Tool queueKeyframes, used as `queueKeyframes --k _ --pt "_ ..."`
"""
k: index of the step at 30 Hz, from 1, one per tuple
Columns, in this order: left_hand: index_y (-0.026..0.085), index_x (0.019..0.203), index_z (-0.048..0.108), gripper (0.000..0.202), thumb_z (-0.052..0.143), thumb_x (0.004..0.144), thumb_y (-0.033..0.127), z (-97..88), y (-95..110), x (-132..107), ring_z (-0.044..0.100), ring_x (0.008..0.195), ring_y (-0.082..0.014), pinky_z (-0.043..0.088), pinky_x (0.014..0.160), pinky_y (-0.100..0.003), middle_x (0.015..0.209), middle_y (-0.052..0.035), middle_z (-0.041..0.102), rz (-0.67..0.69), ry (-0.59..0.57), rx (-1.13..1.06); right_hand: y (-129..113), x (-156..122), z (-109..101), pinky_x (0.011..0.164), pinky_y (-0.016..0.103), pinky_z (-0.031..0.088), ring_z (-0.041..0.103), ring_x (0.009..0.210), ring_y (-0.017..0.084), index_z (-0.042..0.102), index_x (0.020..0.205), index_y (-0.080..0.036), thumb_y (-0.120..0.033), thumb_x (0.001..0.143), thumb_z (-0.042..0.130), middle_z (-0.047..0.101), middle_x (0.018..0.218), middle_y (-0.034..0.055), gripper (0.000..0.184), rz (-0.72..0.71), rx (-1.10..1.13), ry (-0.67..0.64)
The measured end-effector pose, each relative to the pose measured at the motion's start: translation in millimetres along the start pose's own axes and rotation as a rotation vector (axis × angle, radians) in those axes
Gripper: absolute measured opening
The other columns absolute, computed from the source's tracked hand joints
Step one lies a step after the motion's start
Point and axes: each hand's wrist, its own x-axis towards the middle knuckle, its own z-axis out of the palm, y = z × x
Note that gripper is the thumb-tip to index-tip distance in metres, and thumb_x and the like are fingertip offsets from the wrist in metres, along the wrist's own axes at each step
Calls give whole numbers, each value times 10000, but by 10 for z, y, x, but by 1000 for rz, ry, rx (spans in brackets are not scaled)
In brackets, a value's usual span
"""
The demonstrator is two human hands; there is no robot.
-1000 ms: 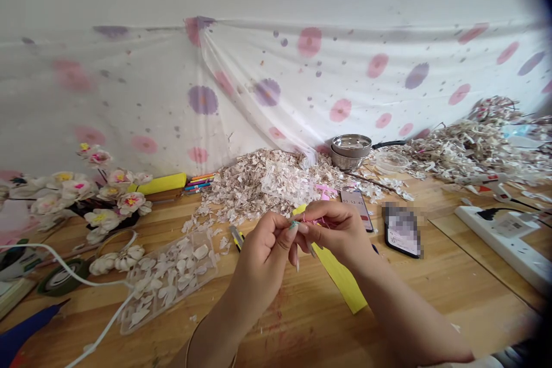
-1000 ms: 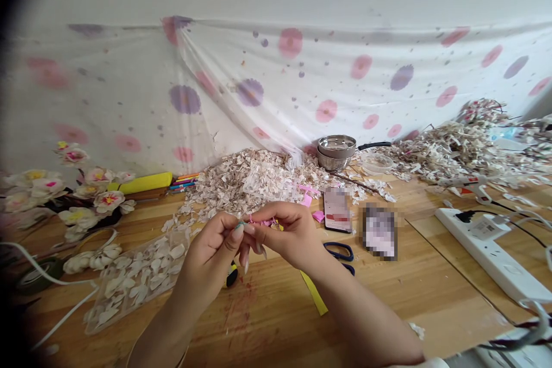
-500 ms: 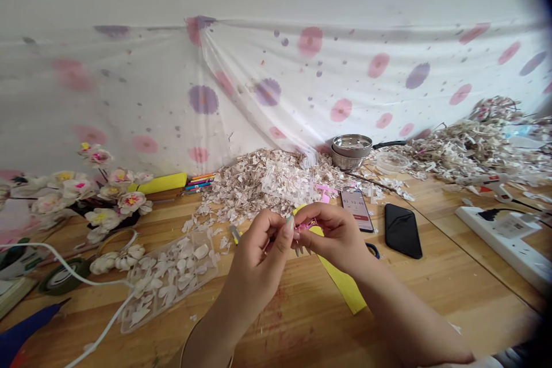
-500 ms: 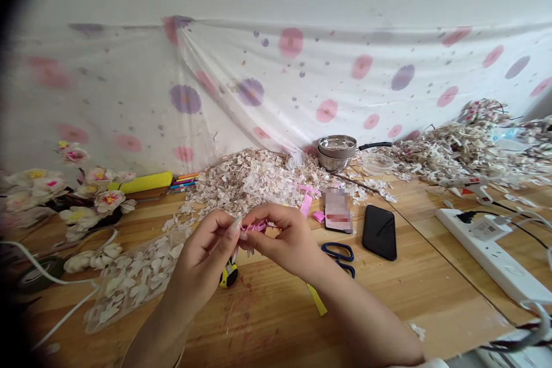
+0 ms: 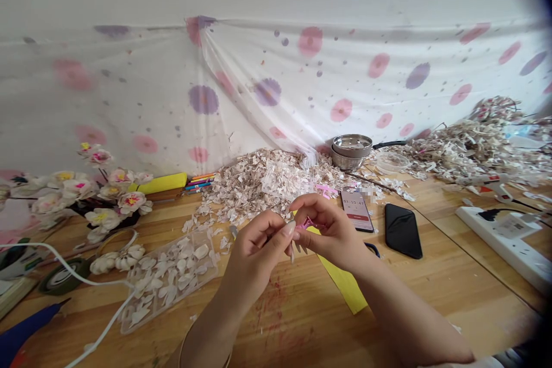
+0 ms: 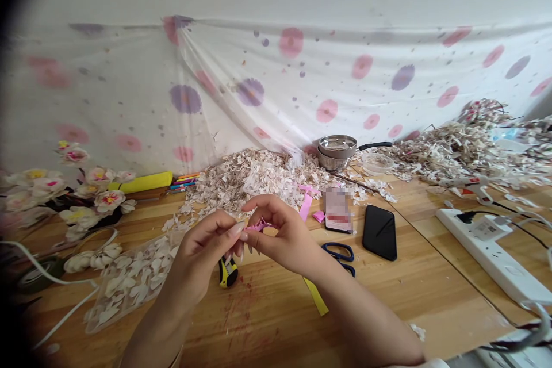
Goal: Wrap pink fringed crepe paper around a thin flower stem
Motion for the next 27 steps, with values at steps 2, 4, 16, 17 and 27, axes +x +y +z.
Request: queueKeyframes --k 2,4,16,17,27 --pt "186 668 590 282 602 847 403 0 -27 21 426 514 -99 317 499 -232 556 24 523 -39 -8 -82 6 -4 -5 531 208 459 564 619 99 542 1041 -195 -235 832 688 578 715 -21 258 10 29 -49" --pt "183 655 587 285 620 835 402 10 -44 35 392 496 -87 289 480 -221 532 31 504 -77 -5 -154 7 -11 -8 517 200 452 559 600 90 538 1050 -197 -218 848 669 568 708 -28 242 19 67 -74" --pt "187 865 618 319 708 766 476 20 -135 123 426 564 -87 338 519 -198 634 42 510 -67 156 -187 134 123 -127 519 264 577 672 510 145 533 969 -195 -292 728 798 682 618 -25 371 164 272 -10" --pt "189 906 635 327 728 750 461 10 -140 127 444 590 -92 351 533 -199 662 36 524 -67 145 -159 136 127 -131 519 263 578 676 510 149 522 982 -202 -290 730 796 685 621 -26 383 161 268 -6" --pt "183 893 669 265 749 742 385 1 -195 172 517 658 -113 426 583 -218 747 10 560 -89 74 -166 73 107 -56 537 245 573 681 515 138 444 1008 -226 -242 744 781 690 631 -43 428 146 298 -46"
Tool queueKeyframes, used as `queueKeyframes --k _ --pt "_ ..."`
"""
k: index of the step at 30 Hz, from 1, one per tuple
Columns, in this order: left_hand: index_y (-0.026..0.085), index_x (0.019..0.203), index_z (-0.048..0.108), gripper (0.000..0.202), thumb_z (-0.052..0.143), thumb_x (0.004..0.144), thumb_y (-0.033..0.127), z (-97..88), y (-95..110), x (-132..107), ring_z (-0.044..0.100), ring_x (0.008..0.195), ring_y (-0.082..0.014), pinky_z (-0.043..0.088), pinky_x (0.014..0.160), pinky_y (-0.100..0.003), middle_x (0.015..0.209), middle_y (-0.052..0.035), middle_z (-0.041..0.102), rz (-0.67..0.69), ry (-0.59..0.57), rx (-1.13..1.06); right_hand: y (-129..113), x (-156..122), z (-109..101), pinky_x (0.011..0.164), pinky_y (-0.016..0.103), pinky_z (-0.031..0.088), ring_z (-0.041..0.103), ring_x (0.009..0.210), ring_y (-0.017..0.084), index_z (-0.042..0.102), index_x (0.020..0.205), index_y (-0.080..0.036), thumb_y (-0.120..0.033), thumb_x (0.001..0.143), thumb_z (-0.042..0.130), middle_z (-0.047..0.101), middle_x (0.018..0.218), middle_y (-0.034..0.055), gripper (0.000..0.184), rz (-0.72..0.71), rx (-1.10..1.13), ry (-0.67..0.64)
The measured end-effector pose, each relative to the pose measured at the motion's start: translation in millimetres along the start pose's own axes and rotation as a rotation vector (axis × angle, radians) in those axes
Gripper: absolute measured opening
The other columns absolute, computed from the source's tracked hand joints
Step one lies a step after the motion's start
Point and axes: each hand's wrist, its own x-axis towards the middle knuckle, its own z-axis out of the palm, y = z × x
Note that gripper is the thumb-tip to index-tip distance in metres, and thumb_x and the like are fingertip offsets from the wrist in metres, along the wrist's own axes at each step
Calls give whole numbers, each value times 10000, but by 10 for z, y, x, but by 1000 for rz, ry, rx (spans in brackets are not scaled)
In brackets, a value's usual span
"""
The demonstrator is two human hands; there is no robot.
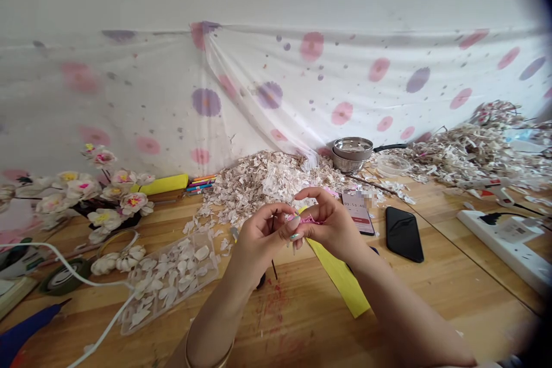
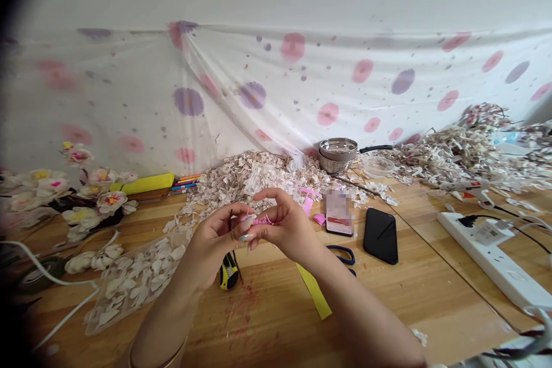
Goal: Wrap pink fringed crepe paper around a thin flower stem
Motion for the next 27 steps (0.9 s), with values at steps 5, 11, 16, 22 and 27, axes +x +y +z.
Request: queueKeyframes --k 5,11,16,22,27 --pt "181 748 657 183 674 824 347 -7 31 -18 476 623 -97 395 560 -213 739 20 514 185 61 146 41 -10 11 565 230 555 669 549 119 442 1047 -225 -238 756 774 684 655 -40 442 -5 17 -46" --pt "186 775 617 186 654 841 357 -13 54 -26 420 599 -87 351 544 -192 668 40 482 178 163 133 23 4 -39 667 245 523 640 684 104 591 998 -183 -365 878 635 658 792 10 222 -79 -108 28" --pt "178 732 589 222 673 822 362 -13 19 -13 333 540 -70 291 483 -172 600 59 415 144 201 83 -15 -13 -102 686 256 478 610 720 123 659 816 -171 -345 879 634 658 751 22 188 -43 -335 34" --pt "208 854 645 210 658 834 417 10 -37 -13 322 515 -67 291 470 -160 564 64 405 133 247 -34 24 3 -46 641 257 476 592 655 119 679 774 -174 -338 876 632 663 708 21 199 -76 -294 99" --pt "227 982 722 245 682 814 400 80 -29 -40 493 698 -105 427 602 -200 829 -13 554 181 148 71 59 12 3 583 231 486 591 606 109 707 812 -193 -333 849 665 655 667 3 150 -156 -244 169"
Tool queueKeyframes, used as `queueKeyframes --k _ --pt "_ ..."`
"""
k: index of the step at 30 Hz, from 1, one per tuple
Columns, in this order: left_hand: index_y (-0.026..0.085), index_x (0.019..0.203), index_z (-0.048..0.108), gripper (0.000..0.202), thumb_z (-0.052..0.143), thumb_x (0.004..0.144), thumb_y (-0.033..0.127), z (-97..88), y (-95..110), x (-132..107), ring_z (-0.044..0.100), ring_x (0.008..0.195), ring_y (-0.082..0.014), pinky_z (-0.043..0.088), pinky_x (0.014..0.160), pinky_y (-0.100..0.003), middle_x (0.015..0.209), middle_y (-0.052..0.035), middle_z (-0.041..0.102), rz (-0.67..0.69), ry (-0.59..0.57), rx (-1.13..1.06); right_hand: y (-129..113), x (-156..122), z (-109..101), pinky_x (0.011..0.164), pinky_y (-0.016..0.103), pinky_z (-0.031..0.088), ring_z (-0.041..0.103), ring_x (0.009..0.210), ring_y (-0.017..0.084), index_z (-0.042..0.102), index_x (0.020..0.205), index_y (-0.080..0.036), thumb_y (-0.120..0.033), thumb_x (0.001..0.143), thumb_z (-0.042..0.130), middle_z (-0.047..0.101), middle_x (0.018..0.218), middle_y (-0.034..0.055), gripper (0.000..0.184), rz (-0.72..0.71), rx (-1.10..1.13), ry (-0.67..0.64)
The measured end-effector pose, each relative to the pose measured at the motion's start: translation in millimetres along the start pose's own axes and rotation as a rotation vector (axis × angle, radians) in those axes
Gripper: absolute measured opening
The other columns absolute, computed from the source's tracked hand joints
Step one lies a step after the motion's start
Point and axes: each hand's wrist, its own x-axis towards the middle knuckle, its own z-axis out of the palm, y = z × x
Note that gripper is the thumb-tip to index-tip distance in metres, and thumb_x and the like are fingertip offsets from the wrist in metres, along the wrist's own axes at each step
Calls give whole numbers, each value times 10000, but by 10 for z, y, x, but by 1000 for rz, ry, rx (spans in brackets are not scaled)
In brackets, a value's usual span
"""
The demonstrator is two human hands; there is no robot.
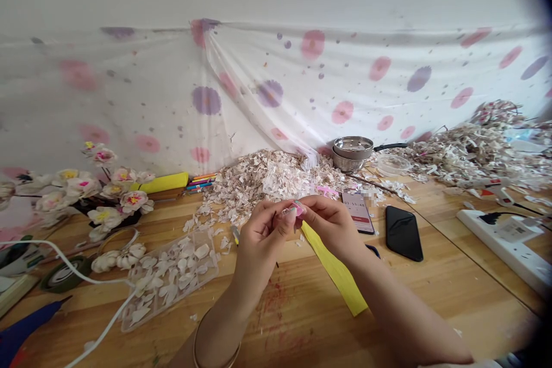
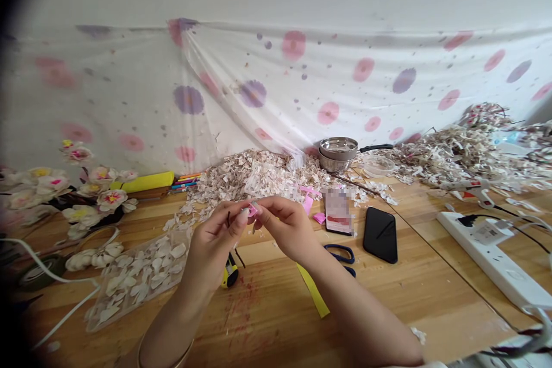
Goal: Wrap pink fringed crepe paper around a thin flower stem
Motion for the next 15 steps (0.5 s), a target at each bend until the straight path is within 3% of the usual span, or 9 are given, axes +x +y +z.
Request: queueKeyframes --k 2,6,11,15 --pt "238 1004 730 253 690 806 390 13 8 -10 509 756 -122 443 636 -217 899 -25 545 36 -27 29 0 -13 15 593 239 497 602 623 120 715 824 -197 -331 861 648 662 679 11 154 -33 -57 35" --pt "239 1043 699 344 762 731 368 44 14 -30 417 621 -85 377 513 -198 852 4 480 63 -57 75 -32 -51 54 596 248 493 607 627 134 715 820 -200 -298 882 614 674 688 20 154 -110 -234 136" --pt "206 969 626 236 699 800 355 103 -25 -53 485 666 -103 425 568 -198 800 7 521 68 73 31 -85 -106 107 613 234 492 636 665 139 725 839 -205 -216 883 593 704 720 20 139 -184 -371 142" --pt "206 826 627 80 637 864 275 73 -65 -37 492 684 -96 416 596 -190 772 17 518 223 113 114 -85 -134 127 598 222 481 608 628 124 717 820 -201 -230 889 594 673 671 3 144 -155 -321 121"
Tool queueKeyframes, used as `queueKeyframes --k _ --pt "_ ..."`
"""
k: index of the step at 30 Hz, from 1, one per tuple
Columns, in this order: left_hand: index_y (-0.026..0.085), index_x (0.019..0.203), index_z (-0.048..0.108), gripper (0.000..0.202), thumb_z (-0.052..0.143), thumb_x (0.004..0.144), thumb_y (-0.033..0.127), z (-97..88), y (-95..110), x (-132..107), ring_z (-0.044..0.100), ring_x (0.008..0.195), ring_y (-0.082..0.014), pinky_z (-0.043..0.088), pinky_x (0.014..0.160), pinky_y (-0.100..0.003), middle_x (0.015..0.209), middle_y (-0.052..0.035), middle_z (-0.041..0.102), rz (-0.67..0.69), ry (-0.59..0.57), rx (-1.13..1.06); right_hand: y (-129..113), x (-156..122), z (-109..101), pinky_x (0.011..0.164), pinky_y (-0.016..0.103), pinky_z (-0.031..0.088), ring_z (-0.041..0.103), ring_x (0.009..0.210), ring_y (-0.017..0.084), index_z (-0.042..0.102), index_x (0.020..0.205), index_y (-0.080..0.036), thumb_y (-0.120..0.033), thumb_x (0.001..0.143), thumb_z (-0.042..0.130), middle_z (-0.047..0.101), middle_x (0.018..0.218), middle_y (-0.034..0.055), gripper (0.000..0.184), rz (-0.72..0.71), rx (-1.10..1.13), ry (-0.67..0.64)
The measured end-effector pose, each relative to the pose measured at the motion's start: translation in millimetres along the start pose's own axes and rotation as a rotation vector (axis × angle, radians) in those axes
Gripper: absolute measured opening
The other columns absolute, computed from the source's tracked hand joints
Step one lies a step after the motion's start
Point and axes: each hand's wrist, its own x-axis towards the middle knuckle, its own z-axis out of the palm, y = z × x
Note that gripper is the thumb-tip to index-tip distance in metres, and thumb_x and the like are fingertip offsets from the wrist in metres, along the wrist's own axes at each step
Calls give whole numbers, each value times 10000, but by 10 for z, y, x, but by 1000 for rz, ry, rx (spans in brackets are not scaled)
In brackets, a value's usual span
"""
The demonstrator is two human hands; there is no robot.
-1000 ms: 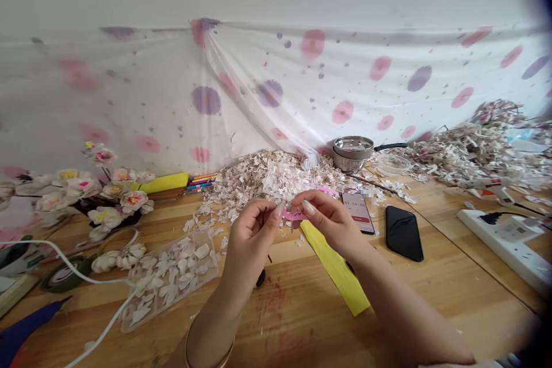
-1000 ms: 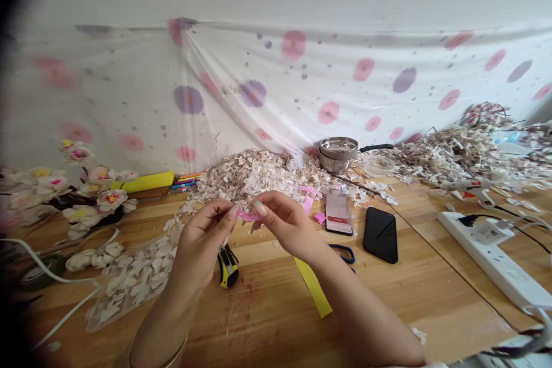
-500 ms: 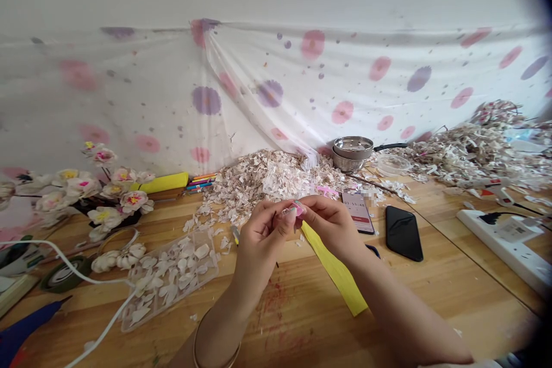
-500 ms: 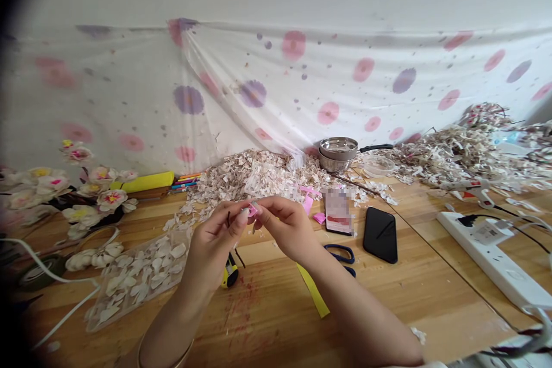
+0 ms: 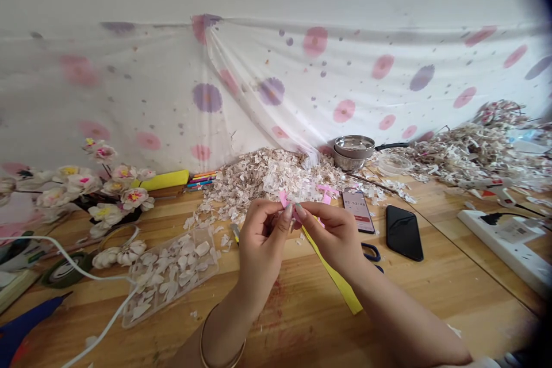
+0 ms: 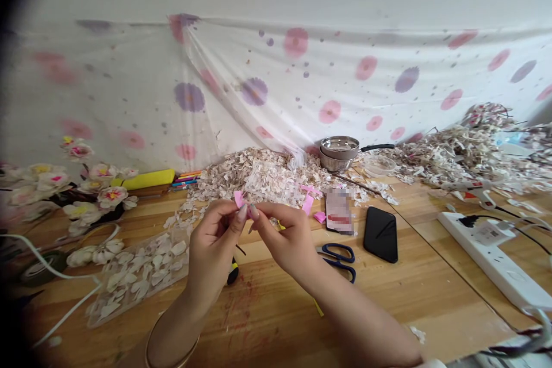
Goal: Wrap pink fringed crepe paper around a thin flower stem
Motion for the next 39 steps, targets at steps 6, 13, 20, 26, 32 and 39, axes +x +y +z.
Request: queueKeyframes --k 6,13,20,26,32,39 --pt "209 802 613 75 622 874 225 -68 -1 38 500 705 -92 415 610 -190 806 19 505 67 6 21 -1 11 -13 659 256 478 600 705 141 679 851 -185 -225 904 564 668 751 24 133 -12 18 -82" --pt "191 752 600 156 595 891 261 -117 31 67 497 724 -115 405 627 -220 797 4 503 55 -47 130 -17 45 -68 701 300 475 592 763 163 627 948 -164 -142 874 530 652 843 57 124 -108 -196 -172" --pt "195 762 540 185 550 918 293 -103 24 58 464 694 -128 391 613 -242 774 3 476 57 -77 181 -10 57 -112 739 360 462 557 853 207 529 986 -175 -99 810 537 580 917 85 192 -408 -356 -132" --pt "200 773 517 156 537 922 241 -104 45 28 447 672 -123 372 591 -241 776 7 467 129 -122 257 18 65 -138 685 367 429 532 786 212 508 944 -177 -188 870 542 579 859 81 83 -454 -522 -100" --pt "201 774 491 141 518 910 172 -99 69 30 455 692 -128 378 607 -246 782 6 471 158 -150 312 36 95 -165 681 345 411 529 777 200 515 955 -175 -146 911 480 603 862 77 63 -481 -629 -191" --pt "203 774 499 175 494 941 255 -105 29 17 462 679 -138 384 618 -267 781 -4 478 86 -193 298 57 108 -176 666 334 419 520 750 192 517 935 -183 -134 932 421 597 841 76 108 -449 -570 -231"
